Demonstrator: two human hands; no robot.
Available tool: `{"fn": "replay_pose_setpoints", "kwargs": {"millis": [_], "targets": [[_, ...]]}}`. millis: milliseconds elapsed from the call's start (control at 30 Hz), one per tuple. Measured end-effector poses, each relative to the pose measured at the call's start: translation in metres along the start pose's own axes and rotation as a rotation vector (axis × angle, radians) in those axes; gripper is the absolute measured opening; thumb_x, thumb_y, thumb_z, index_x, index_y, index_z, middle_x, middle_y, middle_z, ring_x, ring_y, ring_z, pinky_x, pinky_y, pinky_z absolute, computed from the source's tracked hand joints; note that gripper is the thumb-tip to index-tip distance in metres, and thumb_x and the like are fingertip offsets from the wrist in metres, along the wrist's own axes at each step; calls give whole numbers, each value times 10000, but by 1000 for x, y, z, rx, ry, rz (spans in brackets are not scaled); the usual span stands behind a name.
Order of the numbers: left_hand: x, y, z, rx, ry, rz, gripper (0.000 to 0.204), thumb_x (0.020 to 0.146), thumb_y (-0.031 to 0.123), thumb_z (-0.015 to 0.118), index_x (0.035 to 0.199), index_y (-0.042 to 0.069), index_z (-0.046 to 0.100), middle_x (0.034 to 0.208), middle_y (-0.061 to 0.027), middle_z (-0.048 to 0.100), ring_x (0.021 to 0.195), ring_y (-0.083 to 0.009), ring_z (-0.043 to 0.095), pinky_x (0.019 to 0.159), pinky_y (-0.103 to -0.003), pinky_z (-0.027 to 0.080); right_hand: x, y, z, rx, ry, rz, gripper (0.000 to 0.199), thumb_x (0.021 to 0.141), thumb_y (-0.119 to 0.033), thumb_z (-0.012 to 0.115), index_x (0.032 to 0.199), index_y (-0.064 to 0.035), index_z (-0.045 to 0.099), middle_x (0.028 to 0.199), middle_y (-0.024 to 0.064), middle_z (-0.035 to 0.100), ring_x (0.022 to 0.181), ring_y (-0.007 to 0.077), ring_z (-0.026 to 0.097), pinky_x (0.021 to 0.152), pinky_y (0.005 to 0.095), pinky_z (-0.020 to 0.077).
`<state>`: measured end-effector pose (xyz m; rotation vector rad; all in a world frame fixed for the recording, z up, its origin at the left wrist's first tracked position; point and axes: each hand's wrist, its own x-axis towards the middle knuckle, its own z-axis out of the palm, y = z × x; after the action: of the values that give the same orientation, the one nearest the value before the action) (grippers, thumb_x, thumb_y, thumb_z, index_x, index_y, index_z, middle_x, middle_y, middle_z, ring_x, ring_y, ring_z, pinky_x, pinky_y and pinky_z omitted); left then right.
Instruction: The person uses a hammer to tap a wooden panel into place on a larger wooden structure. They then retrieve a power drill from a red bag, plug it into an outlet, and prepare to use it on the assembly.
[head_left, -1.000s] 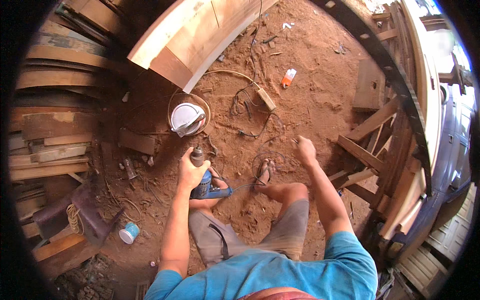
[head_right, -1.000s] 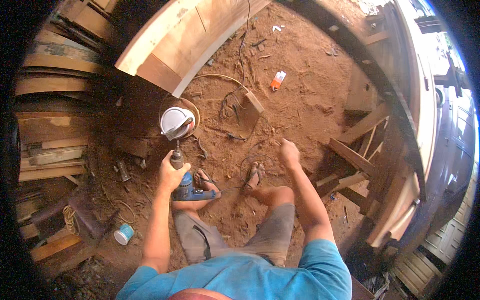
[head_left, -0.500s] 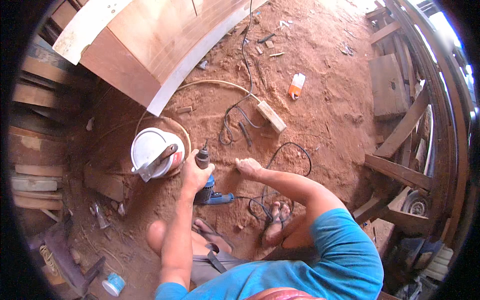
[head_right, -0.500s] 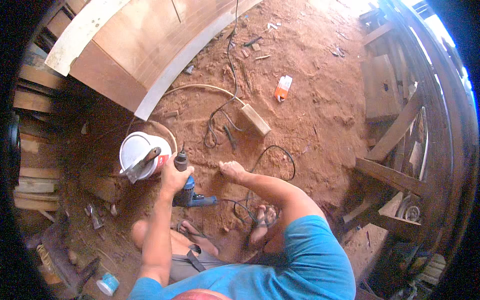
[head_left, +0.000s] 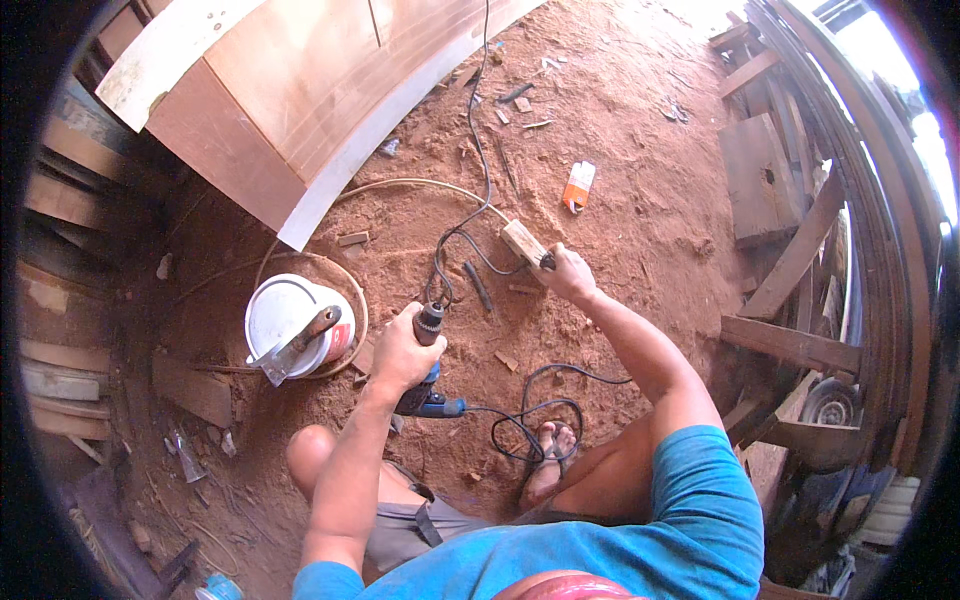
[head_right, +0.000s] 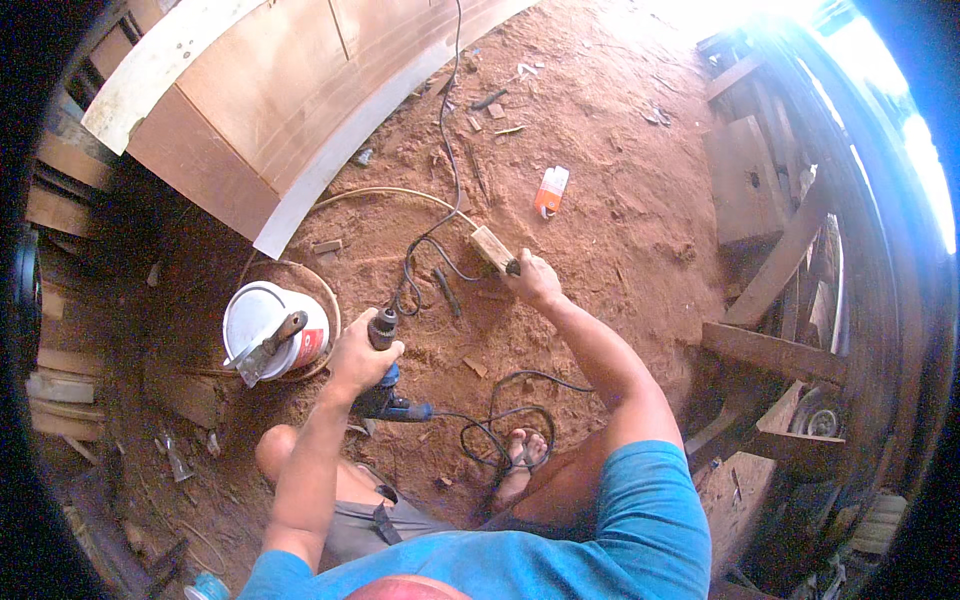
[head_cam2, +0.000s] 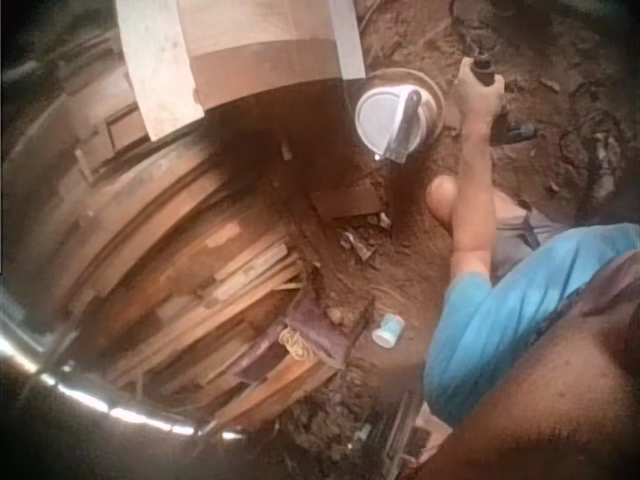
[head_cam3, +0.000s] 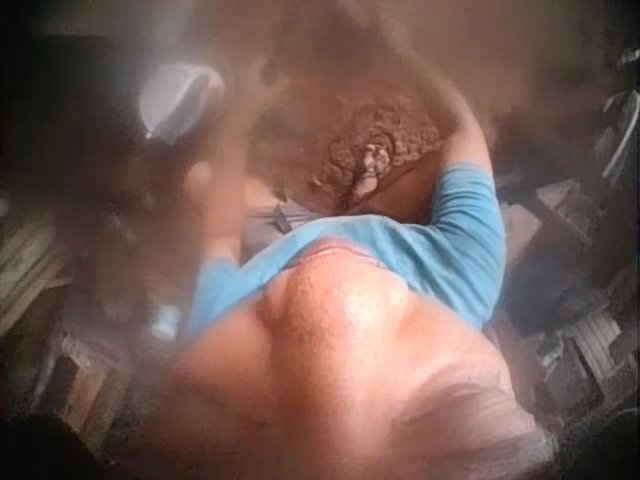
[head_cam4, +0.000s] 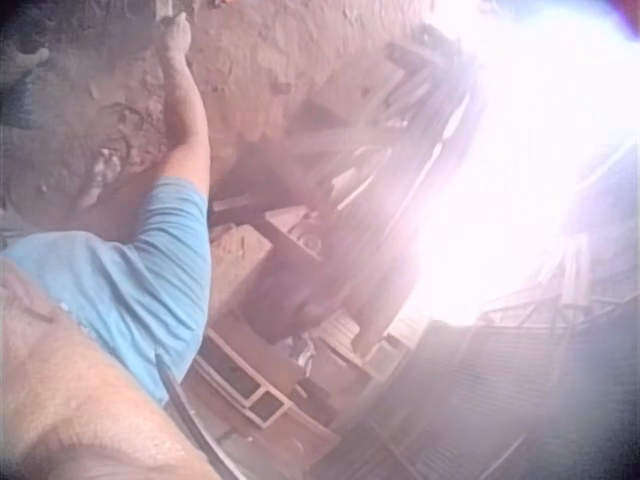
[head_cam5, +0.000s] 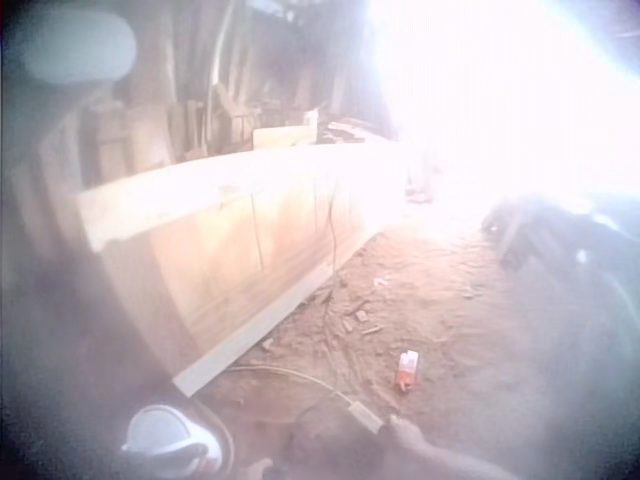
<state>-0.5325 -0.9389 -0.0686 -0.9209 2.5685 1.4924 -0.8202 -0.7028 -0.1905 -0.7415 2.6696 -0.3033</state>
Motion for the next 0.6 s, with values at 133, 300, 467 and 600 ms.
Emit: {"fn": "replay_pose_setpoints", "kwargs": {"millis": [133, 300, 467, 600], "targets": [[0, -3, 9, 58, -63, -11, 353, 742, 264, 761, 1006, 73, 626, 897, -199, 712, 914, -420, 695, 791, -504, 532, -24, 6, 7, 417, -108, -47, 383, 878, -335, 760, 1034, 3, 670, 849, 83, 708, 757, 185, 670, 695, 351, 541], [-5, 4, 23, 167, -132, 41, 346, 766, 242, 750, 1076, 130, 647, 926, -181, 736, 925, -397, 710, 828, -500, 557, -77, 38, 36, 588, -375, 89, 293, 882, -286, 770, 947, -9, 698, 777, 15, 671, 682, 107, 577, 640, 315, 494], [-2, -5, 73, 293, -319, 137, 439, 732, 172, 744, 1162, 173, 654, 957, -187, 737, 949, -379, 719, 850, -486, 566, -65, 33, 37, 72, 80, -109, 518, 737, -371, 853, 1056, -25, 637, 995, 206, 702, 979, 395, 670, 863, 477, 526], [-2, 0, 125, 372, -497, 267, 808, 700, 166, 756, 1462, 241, 496, 1044, -184, 737, 1006, -351, 716, 891, -463, 572, -57, 21, 20, 12, -131, 16, 536, 728, -408, 856, 1057, -36, 654, 1033, 219, 709, 1003, 382, 681, 861, 475, 530]]}}
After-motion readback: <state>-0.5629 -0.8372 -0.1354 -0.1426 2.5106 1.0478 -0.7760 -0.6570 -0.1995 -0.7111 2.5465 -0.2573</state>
